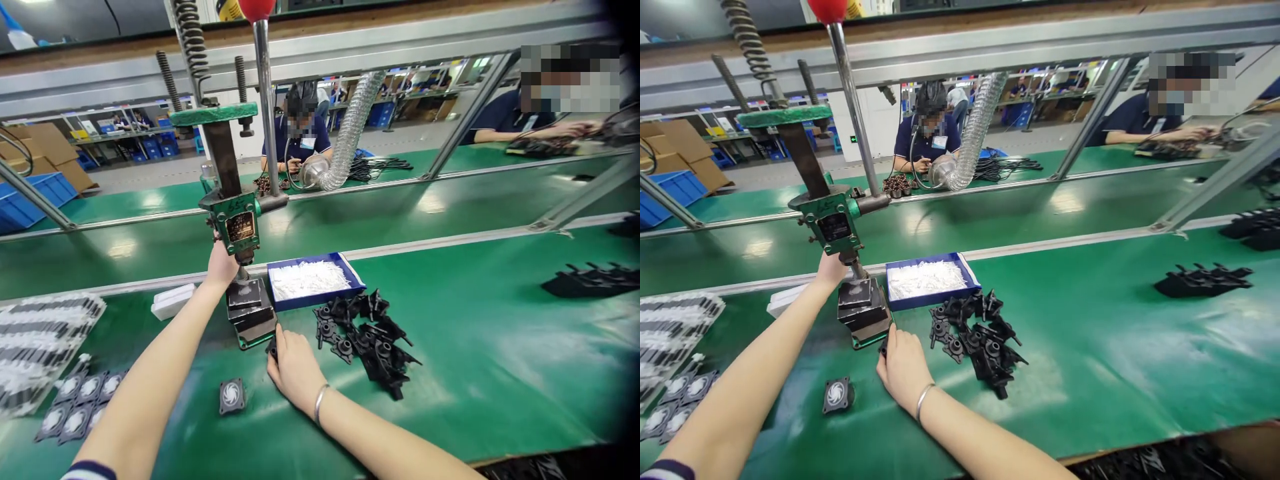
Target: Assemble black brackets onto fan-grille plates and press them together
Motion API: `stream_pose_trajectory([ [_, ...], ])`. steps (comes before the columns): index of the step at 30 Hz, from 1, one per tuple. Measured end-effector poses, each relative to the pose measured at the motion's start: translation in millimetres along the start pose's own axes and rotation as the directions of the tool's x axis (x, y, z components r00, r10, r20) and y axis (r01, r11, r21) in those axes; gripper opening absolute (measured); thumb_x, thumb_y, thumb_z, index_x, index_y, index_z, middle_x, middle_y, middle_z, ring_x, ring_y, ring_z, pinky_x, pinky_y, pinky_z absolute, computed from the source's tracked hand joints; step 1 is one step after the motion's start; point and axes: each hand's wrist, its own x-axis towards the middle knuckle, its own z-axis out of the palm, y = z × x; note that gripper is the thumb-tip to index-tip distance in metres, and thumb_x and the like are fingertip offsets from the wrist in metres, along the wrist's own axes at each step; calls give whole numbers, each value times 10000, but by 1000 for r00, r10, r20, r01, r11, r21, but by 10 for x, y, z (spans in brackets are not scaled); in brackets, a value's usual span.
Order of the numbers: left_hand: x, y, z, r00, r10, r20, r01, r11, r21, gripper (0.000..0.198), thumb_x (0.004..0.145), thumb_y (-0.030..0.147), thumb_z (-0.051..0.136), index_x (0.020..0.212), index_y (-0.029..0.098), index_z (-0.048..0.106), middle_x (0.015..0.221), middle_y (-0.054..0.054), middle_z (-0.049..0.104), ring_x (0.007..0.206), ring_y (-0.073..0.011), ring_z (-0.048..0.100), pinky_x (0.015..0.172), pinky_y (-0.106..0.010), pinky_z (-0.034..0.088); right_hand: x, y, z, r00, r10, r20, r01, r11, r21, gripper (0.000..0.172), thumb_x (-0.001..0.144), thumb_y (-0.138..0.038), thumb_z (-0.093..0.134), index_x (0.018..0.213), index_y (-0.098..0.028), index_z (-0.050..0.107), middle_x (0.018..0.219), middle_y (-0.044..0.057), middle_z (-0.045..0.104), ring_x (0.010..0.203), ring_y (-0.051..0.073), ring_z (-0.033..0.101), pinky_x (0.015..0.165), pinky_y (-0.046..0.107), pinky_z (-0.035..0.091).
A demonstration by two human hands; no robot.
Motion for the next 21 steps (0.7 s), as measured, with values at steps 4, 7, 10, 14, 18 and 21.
stream_pose_trajectory([
  [4, 8, -67, -44, 999, -7, 35, 6, 1000, 28, 314, 760, 143, 483, 1018, 168, 660, 1049, -127, 717, 1057, -304, 648, 948, -450, 518, -27, -4, 63, 998, -23, -66, 25, 999, 28, 550, 861, -228, 551, 1348, 17, 485, 1017, 180, 636, 928, 283, 572, 864, 435, 472],
  [7, -25, -114, -93, 998, -5, 68, 3, 1000, 24, 327, 751, 184, 475, 1016, 172, 665, 1019, -101, 730, 1023, -290, 656, 931, -440, 533, -23, -23, 71, 992, -112, -60, 116, 991, 69, 548, 855, -227, 552, 1338, 24, 485, 1026, 180, 635, 947, 288, 568, 899, 453, 462],
  [10, -35, -144, -113, 996, -2, 95, 0, 1000, 26, 372, 732, 205, 468, 1043, 183, 671, 1016, -79, 738, 1061, -287, 641, 966, -449, 520, -9, -64, 52, 985, -169, -31, 171, 980, 103, 536, 856, -224, 536, 1327, 29, 490, 1008, 183, 636, 932, 292, 569, 889, 473, 463],
  [14, -33, -143, -123, 994, -13, 104, 9, 999, 42, 452, 738, 214, 464, 1146, 201, 658, 1055, -65, 741, 1129, -287, 619, 996, -453, 510, -3, -81, 28, 986, -165, -26, 167, 979, 118, 510, 856, -212, 526, 1310, 19, 507, 1012, 182, 634, 937, 296, 573, 874, 467, 469],
  [18, -59, -155, -134, 996, -22, 92, 17, 998, 54, 463, 774, 251, 476, 1206, 208, 638, 1071, -63, 740, 1155, -292, 612, 1004, -456, 509, -8, -50, 26, 985, -168, -34, 171, 977, 126, 517, 859, -220, 532, 1319, 14, 501, 1021, 184, 635, 942, 301, 573, 870, 470, 468],
  [21, -94, -209, -123, 997, -21, 80, 17, 999, 52, 440, 817, 300, 481, 1223, 216, 628, 1094, -64, 734, 1167, -290, 608, 1029, -449, 489, -2, -32, 30, 983, -179, -36, 182, 973, 139, 528, 858, -219, 532, 1324, 28, 494, 1020, 194, 638, 933, 302, 574, 862, 475, 468],
])
